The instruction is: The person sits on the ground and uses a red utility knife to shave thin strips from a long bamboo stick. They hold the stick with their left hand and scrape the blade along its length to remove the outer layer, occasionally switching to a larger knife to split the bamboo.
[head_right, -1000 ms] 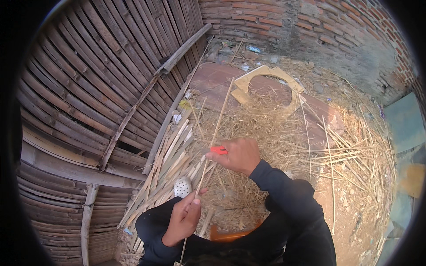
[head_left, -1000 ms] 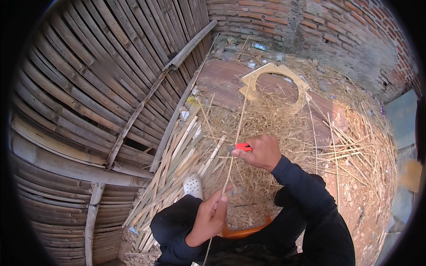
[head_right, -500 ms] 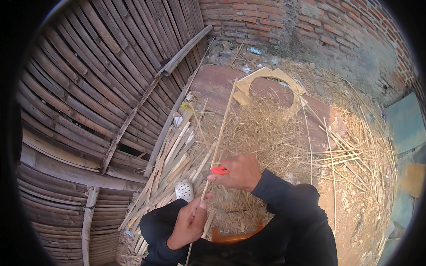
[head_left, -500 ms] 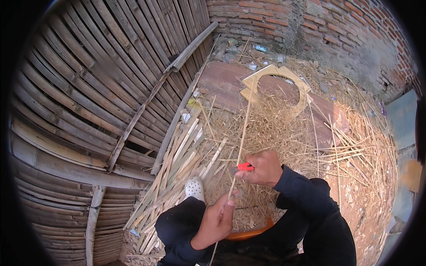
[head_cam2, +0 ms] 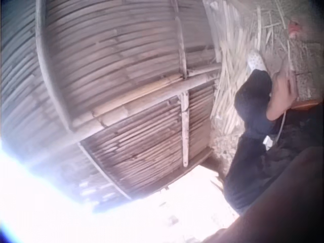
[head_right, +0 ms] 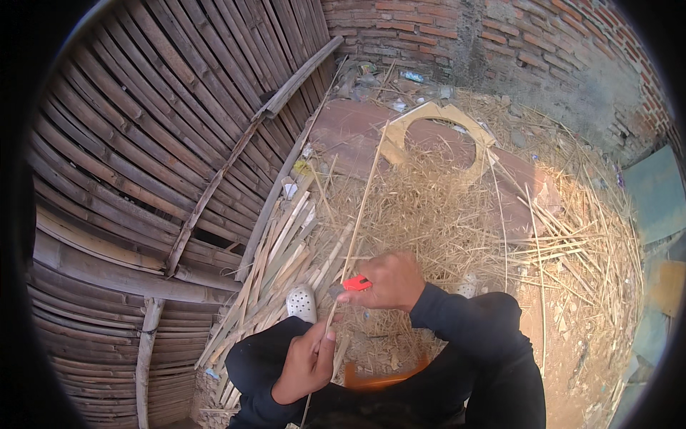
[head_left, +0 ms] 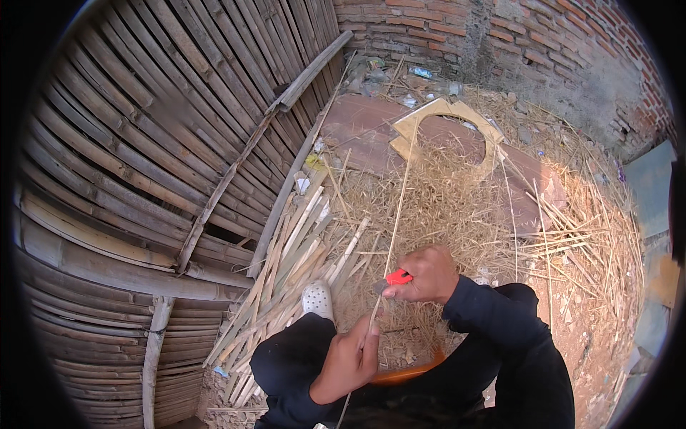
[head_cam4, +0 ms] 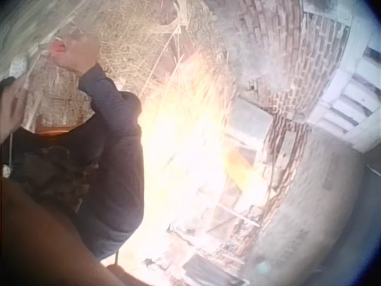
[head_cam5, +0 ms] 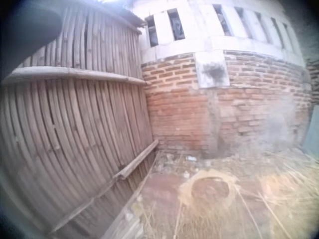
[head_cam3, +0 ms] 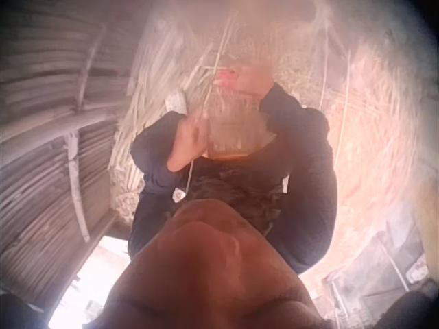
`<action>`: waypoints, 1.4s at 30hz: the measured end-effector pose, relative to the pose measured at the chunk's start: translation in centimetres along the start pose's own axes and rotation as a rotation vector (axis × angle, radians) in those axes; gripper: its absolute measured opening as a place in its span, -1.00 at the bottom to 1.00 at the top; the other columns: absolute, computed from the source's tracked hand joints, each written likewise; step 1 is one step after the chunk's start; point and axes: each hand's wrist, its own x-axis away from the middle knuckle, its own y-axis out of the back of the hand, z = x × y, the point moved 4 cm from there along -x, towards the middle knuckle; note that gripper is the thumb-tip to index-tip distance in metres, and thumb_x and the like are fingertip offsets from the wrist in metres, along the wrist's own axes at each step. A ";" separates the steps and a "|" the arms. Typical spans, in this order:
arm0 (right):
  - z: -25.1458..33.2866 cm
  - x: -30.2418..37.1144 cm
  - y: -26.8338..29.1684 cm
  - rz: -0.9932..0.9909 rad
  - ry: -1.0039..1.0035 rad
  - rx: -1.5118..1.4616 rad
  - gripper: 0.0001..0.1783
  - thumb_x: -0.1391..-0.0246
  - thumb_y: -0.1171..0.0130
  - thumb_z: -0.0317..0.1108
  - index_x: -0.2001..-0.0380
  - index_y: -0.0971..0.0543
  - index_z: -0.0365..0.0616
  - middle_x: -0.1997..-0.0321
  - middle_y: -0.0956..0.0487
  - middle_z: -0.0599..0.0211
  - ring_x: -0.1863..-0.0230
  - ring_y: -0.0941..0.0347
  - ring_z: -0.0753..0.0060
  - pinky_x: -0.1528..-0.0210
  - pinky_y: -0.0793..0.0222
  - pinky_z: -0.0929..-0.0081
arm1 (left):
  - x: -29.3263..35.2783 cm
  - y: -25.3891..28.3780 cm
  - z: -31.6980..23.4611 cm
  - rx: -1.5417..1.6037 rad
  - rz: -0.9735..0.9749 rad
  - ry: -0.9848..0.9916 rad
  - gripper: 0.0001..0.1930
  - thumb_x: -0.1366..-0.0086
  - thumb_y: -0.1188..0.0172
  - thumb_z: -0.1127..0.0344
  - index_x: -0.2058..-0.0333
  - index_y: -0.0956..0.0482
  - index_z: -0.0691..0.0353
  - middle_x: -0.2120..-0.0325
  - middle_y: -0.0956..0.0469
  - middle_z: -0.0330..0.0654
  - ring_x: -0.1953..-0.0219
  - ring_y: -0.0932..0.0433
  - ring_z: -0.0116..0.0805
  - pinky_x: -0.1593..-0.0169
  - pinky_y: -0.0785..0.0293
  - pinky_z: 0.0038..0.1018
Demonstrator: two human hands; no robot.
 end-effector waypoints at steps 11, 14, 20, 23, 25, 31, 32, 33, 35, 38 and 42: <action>-7.0 -2.2 2.7 -0.188 -0.299 0.196 -0.30 0.11 -0.11 0.41 0.79 -0.50 -0.07 0.84 -0.38 0.26 0.77 -0.39 0.16 0.68 -0.27 0.26 | 0.4 -1.1 -0.8 0.080 0.065 0.011 -0.70 -0.40 0.10 0.42 -0.05 -0.41 0.35 0.78 -0.11 -0.40 0.69 -0.08 -0.71 0.61 0.04 -0.60; -2.9 -1.5 1.6 -0.141 -0.153 0.063 -0.30 0.09 -0.11 0.39 0.78 -0.51 -0.07 0.84 -0.39 0.22 0.76 -0.39 0.12 0.68 -0.27 0.26 | 0.3 -0.5 -0.6 0.067 0.034 0.025 -0.69 -0.39 0.09 0.43 -0.06 -0.40 0.36 0.77 -0.12 -0.40 0.69 -0.09 -0.71 0.61 0.02 -0.61; -7.7 -1.9 2.7 -0.171 -0.355 0.223 -0.26 0.05 -0.02 0.42 0.77 -0.53 -0.09 0.83 -0.40 0.19 0.74 -0.40 0.09 0.65 -0.28 0.23 | 1.3 -0.7 -0.4 -0.013 0.108 0.024 -0.68 -0.37 0.07 0.43 -0.06 -0.39 0.36 0.78 -0.16 -0.33 0.72 -0.16 -0.65 0.62 -0.05 -0.58; -12.0 -2.1 4.0 -0.208 -0.517 0.282 -0.20 0.02 0.09 0.47 0.74 -0.55 -0.10 0.79 -0.44 0.14 0.66 -0.44 0.08 0.59 -0.30 0.17 | 1.4 -1.0 -0.5 -0.030 0.172 0.004 -0.68 -0.36 0.06 0.43 -0.07 -0.37 0.34 0.82 -0.19 -0.20 0.79 -0.23 -0.51 0.64 -0.13 -0.51; -14.0 -2.3 5.0 -0.230 -0.593 0.321 -0.18 0.00 0.14 0.48 0.71 -0.57 -0.12 0.75 -0.47 0.10 0.61 -0.47 0.04 0.54 -0.32 0.12 | 1.8 -0.9 -1.0 -0.044 0.186 -0.014 -0.68 -0.36 0.05 0.43 -0.07 -0.38 0.33 0.82 -0.19 -0.18 0.79 -0.24 -0.48 0.64 -0.15 -0.49; -20.5 -0.7 9.5 -0.395 -0.856 0.381 -0.12 -0.04 0.23 0.50 0.66 -0.60 -0.17 0.67 -0.51 -0.02 0.56 -0.48 -0.05 0.45 -0.32 0.09 | 2.1 -1.0 -0.5 -0.034 0.275 -0.021 -0.71 -0.37 0.06 0.41 -0.02 -0.45 0.32 0.78 -0.17 -0.31 0.72 -0.16 -0.67 0.62 -0.05 -0.60; -22.6 0.8 10.6 -0.447 -0.969 0.350 -0.09 -0.03 0.25 0.51 0.69 -0.57 -0.19 0.69 -0.49 -0.01 0.57 -0.46 -0.05 0.46 -0.30 0.09 | 2.3 -1.5 -0.7 -0.011 0.319 -0.068 -0.72 -0.38 0.06 0.40 -0.01 -0.45 0.32 0.78 -0.18 -0.33 0.72 -0.16 -0.67 0.62 -0.06 -0.60; -23.1 1.7 11.4 -0.463 -0.994 0.310 -0.09 -0.03 0.25 0.52 0.73 -0.53 -0.20 0.72 -0.45 0.03 0.61 -0.42 0.01 0.49 -0.26 0.12 | 2.9 -1.9 -0.6 0.013 0.355 -0.110 -0.72 -0.39 0.07 0.39 0.00 -0.46 0.32 0.78 -0.19 -0.34 0.72 -0.17 -0.67 0.62 -0.07 -0.60; -23.1 2.7 13.4 -0.487 -1.046 0.244 -0.07 -0.04 0.24 0.52 0.81 -0.43 -0.22 0.79 -0.38 0.10 0.68 -0.34 0.13 0.53 -0.19 0.16 | 3.2 -2.1 0.1 0.071 0.364 -0.079 -0.72 -0.41 0.09 0.36 0.00 -0.46 0.32 0.78 -0.20 -0.38 0.72 -0.17 -0.68 0.62 -0.07 -0.61; -20.1 3.1 12.0 -0.594 -0.955 0.123 -0.09 -0.07 0.21 0.48 0.86 -0.27 -0.23 0.84 -0.24 0.25 0.73 -0.15 0.32 0.59 -0.07 0.25 | 2.3 -1.0 1.8 0.291 0.247 0.146 -0.66 -0.46 0.18 0.26 -0.02 -0.44 0.34 0.77 -0.20 -0.48 0.71 -0.14 -0.74 0.60 -0.03 -0.66; -9.0 0.0 5.8 -0.224 -0.473 0.014 -0.28 -0.08 0.00 0.29 0.81 -0.40 -0.16 0.82 -0.28 0.14 0.75 -0.29 0.11 0.62 -0.15 0.23 | 0.8 -0.7 2.6 0.590 0.100 0.236 -0.62 -0.47 0.22 0.25 -0.04 -0.37 0.46 0.79 -0.17 -0.42 0.74 -0.08 -0.68 0.59 -0.05 -0.66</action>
